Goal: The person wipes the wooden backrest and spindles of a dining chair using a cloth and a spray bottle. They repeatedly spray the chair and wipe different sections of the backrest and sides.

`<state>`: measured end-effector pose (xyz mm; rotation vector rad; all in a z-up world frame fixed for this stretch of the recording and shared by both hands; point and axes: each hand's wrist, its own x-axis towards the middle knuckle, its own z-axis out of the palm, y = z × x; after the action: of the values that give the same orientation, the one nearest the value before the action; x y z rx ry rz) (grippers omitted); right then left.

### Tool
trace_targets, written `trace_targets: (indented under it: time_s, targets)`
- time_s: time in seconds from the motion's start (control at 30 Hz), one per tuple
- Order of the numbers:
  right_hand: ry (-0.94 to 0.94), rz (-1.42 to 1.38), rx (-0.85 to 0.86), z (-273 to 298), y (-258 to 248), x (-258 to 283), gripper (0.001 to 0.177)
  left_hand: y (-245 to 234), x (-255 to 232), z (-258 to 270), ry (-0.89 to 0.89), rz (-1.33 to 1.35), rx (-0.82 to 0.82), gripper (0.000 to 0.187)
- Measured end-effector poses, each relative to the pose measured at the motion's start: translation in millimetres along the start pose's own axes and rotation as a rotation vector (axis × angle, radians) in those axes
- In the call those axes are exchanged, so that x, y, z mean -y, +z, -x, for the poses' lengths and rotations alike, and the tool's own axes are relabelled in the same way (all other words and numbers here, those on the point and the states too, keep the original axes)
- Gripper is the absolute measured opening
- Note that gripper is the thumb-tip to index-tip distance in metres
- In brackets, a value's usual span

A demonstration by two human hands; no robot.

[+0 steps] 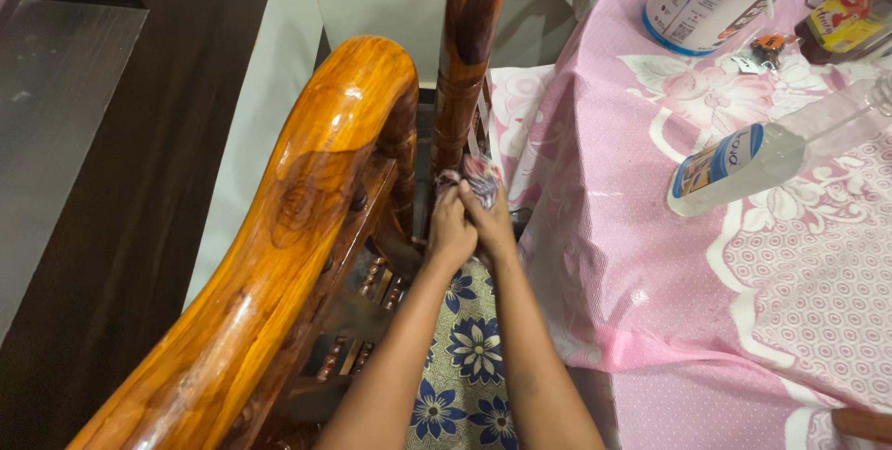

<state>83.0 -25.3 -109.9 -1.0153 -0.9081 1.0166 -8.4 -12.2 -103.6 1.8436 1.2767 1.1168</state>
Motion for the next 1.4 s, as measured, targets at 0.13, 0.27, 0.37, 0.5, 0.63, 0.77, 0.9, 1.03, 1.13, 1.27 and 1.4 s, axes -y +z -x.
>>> trace_targets:
  time_s: [0.13, 0.27, 0.37, 0.5, 0.63, 0.77, 0.9, 1.03, 1.13, 1.27, 1.4]
  targets:
    - [-0.084, 0.248, -0.067, -31, -2, 15, 0.045, -8, -9, 6, -0.020, 0.076, -0.216, 0.065]
    - [-0.223, -0.227, -0.208, -43, -1, 9, 0.055, -6, 6, 10, 0.074, 0.212, -0.259, 0.080]
    - [-0.181, 0.087, -0.055, -46, 15, -4, 0.049, 10, 41, -7, -0.131, 0.578, -0.147, 0.074]
    - [-0.642, 0.720, -0.148, -62, 30, -7, 0.058, 44, 89, -15, -0.548, 0.994, -0.068, 0.068]
    - [-0.418, 0.547, -0.270, -65, 42, 2, 0.050, 63, 109, -6, -0.867, 1.048, -0.012, 0.065]
    - [-0.438, 0.489, -0.359, -60, 55, 7, 0.042, 52, 100, 3, -0.748, 1.096, -0.131, 0.063]
    - [-0.435, 0.303, -0.426, -55, 66, 5, 0.041, 37, 75, 15, -0.631, 1.213, -0.162, 0.070]
    - [-0.374, 0.527, -0.571, -45, 62, -9, 0.028, 32, 72, 15, -0.547, 1.370, -0.163, 0.074]
    - [-0.367, 0.704, -0.487, -27, 44, -16, 0.029, 32, 80, 14, -0.828, 1.556, -0.061, 0.076]
    - [-0.198, 0.562, -0.218, 10, 7, -13, 0.056, 30, 72, 19, -0.993, 1.086, 0.001, 0.066]
    - [0.339, -0.074, -0.033, 22, -30, -4, 0.090, 16, 35, 29, -0.845, 0.991, -0.220, 0.067]
